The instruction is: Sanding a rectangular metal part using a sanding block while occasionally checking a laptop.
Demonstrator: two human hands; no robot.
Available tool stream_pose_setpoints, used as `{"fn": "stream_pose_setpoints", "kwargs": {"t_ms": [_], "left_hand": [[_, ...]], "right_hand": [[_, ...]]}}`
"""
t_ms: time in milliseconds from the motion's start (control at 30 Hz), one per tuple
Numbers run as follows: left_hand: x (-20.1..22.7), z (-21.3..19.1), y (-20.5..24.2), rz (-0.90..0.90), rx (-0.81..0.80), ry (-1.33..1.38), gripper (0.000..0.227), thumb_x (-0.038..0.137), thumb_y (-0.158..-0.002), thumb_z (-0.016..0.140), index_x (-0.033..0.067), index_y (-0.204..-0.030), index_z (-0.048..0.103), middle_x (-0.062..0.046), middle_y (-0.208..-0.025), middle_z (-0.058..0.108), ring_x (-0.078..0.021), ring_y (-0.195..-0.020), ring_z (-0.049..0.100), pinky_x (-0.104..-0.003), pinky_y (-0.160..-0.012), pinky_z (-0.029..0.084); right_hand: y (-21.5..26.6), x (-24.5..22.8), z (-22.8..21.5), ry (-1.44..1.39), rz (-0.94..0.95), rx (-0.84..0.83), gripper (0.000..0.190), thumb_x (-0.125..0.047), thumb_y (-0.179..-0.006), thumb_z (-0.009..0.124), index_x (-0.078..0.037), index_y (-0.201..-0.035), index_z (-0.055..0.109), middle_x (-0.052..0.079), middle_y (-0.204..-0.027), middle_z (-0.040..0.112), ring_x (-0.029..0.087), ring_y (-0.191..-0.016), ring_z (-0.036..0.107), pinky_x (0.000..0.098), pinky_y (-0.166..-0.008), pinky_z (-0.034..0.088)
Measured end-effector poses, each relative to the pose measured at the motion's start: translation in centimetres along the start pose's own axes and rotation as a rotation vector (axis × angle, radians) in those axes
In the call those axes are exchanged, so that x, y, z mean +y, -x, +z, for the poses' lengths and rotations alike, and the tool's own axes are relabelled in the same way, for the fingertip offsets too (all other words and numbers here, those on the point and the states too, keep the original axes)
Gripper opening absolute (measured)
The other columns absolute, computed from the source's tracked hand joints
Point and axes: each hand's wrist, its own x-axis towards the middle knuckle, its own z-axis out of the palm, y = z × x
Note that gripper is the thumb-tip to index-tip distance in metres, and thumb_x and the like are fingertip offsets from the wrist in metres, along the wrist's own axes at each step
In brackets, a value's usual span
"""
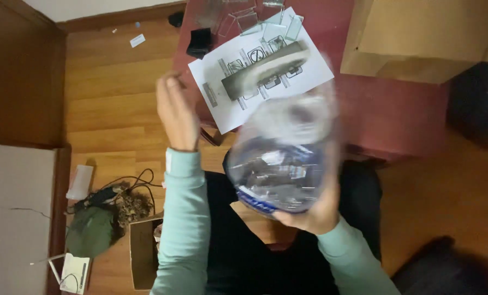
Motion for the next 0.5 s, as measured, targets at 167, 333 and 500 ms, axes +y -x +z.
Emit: {"fn": "stream_pose_setpoints", "kwargs": {"t_ms": [167, 333, 500], "left_hand": [[6.7, -6.8, 2.5, -0.341, 0.375, 0.342, 0.043, 0.004, -0.085, 0.053, 0.0244, -0.123, 0.06, -0.006, -0.113, 0.05, -0.0154, -0.088, 0.053, -0.027, -0.068, 0.047], [13.5, -11.0, 8.7, 0.427, 0.209, 0.107, 0.011, -0.004, -0.114, 0.058, -0.0017, -0.119, 0.048, -0.018, -0.102, 0.059, -0.039, -0.11, 0.064, -0.046, -0.111, 0.049], [13.1, -14.7, 10.2, 0.416, -0.191, 0.015, 0.008, -0.002, -0.108, 0.064, -0.0069, -0.114, 0.068, -0.024, -0.12, 0.071, -0.048, -0.134, 0.07, -0.057, -0.121, 0.054]], "right_hand": [[-1.6, -1.5, 0.8, 0.493, -0.01, -0.096, 0.162, -0.053, -0.044, 0.113, 0.005, -0.174, 0.035, 0.03, -0.156, 0.055, 0.049, -0.145, 0.059, 0.0589, -0.124, 0.048], [-1.4, -1.3, 1.4, 0.571, -0.232, -0.37, 0.147, -0.057, -0.051, 0.11, 0.007, -0.167, 0.044, 0.033, -0.154, 0.061, 0.053, -0.138, 0.064, 0.0632, -0.117, 0.053], [-1.6, -2.8, 1.7, 0.585, -0.285, -0.426, 0.137, -0.051, -0.06, 0.108, 0.005, -0.165, 0.041, 0.032, -0.154, 0.059, 0.051, -0.136, 0.065, 0.062, -0.118, 0.051]]}}
